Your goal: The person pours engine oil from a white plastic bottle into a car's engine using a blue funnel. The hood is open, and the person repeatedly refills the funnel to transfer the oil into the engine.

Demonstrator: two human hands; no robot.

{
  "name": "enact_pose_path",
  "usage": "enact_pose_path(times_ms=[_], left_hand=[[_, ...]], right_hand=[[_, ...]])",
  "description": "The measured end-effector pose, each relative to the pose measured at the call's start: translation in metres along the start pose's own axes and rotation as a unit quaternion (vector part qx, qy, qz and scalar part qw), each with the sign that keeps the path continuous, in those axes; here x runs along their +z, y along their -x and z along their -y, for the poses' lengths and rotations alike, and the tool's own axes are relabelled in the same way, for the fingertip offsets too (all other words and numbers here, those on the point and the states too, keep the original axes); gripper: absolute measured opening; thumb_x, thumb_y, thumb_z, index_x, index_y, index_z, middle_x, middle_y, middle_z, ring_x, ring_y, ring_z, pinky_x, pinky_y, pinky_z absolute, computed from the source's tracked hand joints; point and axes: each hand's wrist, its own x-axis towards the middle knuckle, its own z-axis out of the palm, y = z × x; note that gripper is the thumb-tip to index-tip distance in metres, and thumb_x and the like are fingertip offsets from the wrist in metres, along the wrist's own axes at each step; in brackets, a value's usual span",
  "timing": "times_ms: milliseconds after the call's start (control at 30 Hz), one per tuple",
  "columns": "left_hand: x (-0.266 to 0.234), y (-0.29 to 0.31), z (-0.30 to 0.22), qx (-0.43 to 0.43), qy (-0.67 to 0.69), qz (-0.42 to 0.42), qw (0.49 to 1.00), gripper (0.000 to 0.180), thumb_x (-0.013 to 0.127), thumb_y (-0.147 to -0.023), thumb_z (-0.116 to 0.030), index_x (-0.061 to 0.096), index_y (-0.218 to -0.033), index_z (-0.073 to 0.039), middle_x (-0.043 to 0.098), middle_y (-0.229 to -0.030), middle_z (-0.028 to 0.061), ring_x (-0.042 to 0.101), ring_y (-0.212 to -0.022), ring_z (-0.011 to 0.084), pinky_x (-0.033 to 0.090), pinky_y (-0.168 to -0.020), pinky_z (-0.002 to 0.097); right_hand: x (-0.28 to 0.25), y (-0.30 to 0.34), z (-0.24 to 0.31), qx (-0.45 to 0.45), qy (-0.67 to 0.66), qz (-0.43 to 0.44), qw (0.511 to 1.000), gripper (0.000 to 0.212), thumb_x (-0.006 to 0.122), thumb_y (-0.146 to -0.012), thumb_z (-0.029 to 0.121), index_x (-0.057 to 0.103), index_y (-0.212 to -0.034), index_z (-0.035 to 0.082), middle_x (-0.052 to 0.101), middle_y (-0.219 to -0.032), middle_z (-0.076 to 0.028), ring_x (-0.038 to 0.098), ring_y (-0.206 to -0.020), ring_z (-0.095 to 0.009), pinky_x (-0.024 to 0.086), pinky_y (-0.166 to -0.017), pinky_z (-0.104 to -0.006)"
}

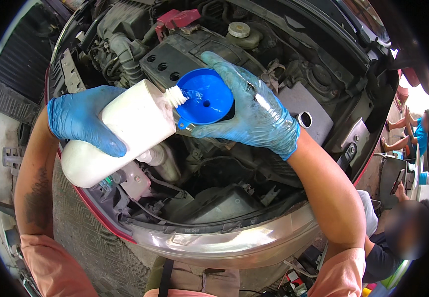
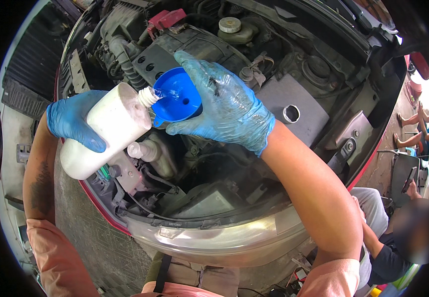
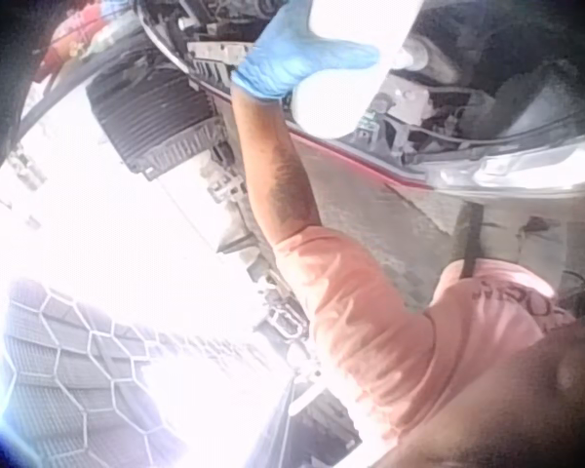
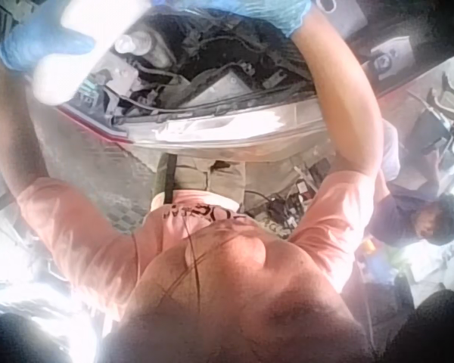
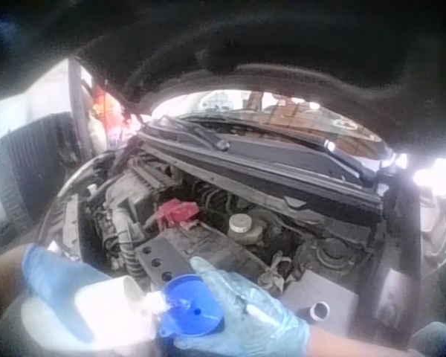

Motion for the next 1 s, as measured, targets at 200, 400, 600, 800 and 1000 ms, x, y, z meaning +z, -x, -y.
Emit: enact_pose_path(times_ms=[200, 400, 600, 800, 1000], left_hand=[[-0.003, 0.003, -0.002, -0.008, -0.036, -0.025, 0.999, 0.098, 0.101, -0.057, -0.026, 0.055, -0.14, -0.001, 0.071, -0.122, 0.0102, 0.068, -0.11, 0.0192, 0.057, -0.096, 0.0373], [-0.002, -0.001, 0.014, 0.095, -0.044, -0.046, 0.993, 0.086, 0.097, -0.065, -0.026, 0.058, -0.136, 0.001, 0.073, -0.116, 0.0117, 0.071, -0.104, 0.0198, 0.059, -0.092, 0.0371], [-0.002, -0.01, 0.032, 0.149, -0.048, -0.08, 0.984, 0.088, 0.095, -0.066, -0.028, 0.055, -0.139, 0.001, 0.071, -0.118, 0.0105, 0.068, -0.106, 0.0177, 0.056, -0.094, 0.0358], [0.007, -0.014, 0.045, 0.211, -0.017, -0.151, 0.966, 0.09, 0.095, -0.065, -0.029, 0.055, -0.139, 0.002, 0.071, -0.118, 0.0094, 0.068, -0.106, 0.0172, 0.055, -0.096, 0.0351], [0.017, -0.011, 0.063, 0.251, 0.041, -0.244, 0.936, 0.09, 0.094, -0.067, -0.027, 0.052, -0.141, 0.005, 0.07, -0.121, 0.012, 0.067, -0.111, 0.0185, 0.054, -0.098, 0.0353]], right_hand=[[-0.001, -0.001, 0.002, 0.022, -0.02, 0.012, 0.999, 0.113, 0.096, -0.066, 0.05, 0.042, -0.151, -0.002, 0.063, -0.133, -0.026, 0.065, -0.122, -0.039, 0.051, -0.106, -0.0466], [-0.007, -0.002, 0.005, 0.064, -0.057, 0.02, 0.996, 0.112, 0.098, -0.066, 0.046, 0.043, -0.152, 0.0, 0.059, -0.141, -0.024, 0.06, -0.131, -0.035, 0.047, -0.112, -0.0451], [-0.006, -0.004, 0.001, 0.149, -0.089, 0.047, 0.984, 0.112, 0.096, -0.067, 0.047, 0.041, -0.153, 0.003, 0.057, -0.144, -0.025, 0.059, -0.132, -0.037, 0.047, -0.112, -0.0451], [-0.01, -0.006, -0.002, 0.201, -0.173, 0.06, 0.962, 0.107, 0.098, -0.07, 0.03, 0.04, -0.156, 0.005, 0.055, -0.147, -0.015, 0.056, -0.132, -0.022, 0.045, -0.114, -0.0395], [-0.01, -0.008, -0.004, 0.237, -0.169, 0.057, 0.955, 0.102, 0.095, -0.074, 0.021, 0.039, -0.157, 0.005, 0.055, -0.147, -0.015, 0.056, -0.132, -0.022, 0.045, -0.114, -0.0389]])
